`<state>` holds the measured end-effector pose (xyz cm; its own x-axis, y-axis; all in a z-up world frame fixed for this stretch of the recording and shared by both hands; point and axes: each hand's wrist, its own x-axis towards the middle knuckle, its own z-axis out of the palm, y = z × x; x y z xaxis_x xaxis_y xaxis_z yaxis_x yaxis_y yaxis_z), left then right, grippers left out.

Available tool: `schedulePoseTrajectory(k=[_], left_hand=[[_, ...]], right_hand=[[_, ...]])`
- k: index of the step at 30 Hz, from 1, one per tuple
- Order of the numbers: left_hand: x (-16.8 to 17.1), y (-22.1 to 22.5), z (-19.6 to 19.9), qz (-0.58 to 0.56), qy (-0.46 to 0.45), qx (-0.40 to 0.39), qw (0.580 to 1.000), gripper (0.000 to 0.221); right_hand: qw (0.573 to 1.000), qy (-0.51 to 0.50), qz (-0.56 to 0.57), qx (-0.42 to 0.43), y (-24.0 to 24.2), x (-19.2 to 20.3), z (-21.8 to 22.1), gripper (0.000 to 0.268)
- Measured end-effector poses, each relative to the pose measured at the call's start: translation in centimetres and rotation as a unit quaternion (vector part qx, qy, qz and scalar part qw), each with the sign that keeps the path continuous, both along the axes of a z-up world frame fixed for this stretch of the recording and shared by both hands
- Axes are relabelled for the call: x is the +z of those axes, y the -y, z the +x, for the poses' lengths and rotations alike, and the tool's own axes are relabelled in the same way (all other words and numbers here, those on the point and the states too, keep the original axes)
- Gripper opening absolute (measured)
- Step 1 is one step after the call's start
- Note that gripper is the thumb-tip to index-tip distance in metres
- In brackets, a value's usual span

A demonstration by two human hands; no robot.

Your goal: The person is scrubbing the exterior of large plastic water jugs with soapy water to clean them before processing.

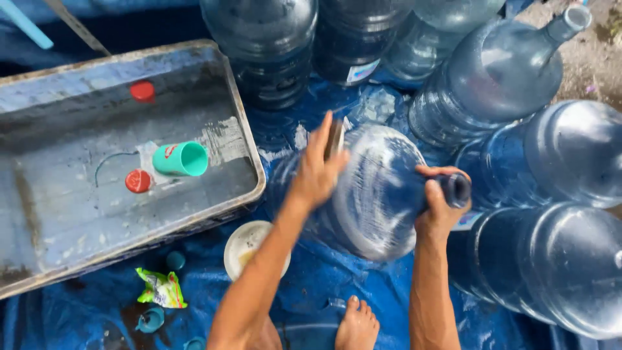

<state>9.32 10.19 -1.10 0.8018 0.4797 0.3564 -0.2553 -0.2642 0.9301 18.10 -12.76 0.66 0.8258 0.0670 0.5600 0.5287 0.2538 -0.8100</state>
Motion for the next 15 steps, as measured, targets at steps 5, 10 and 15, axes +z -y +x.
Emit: schedulePoseTrajectory(k=[5, 10, 15], left_hand=[[2.3, 9.7, -8.4, -0.033, -0.018, 0.03, 0.999, 0.076], [0.5, 3.0, -0.3, -0.097, -0.002, -0.041, 0.994, 0.085], [3.8, 5.0, -3.1, -0.191, 0.037, -0.074, 0.978, 0.08]], right_hand=[[0.996, -0.08, 0.028, -0.041, 2.8, -0.5, 1.8, 0.028], [0.995, -0.086, 0.027, 0.044, 3.8, -1.5, 2.3, 0.034], [0.996, -0.09, 0.025, -0.015, 3.9, -0.5, 1.6, 0.03]])
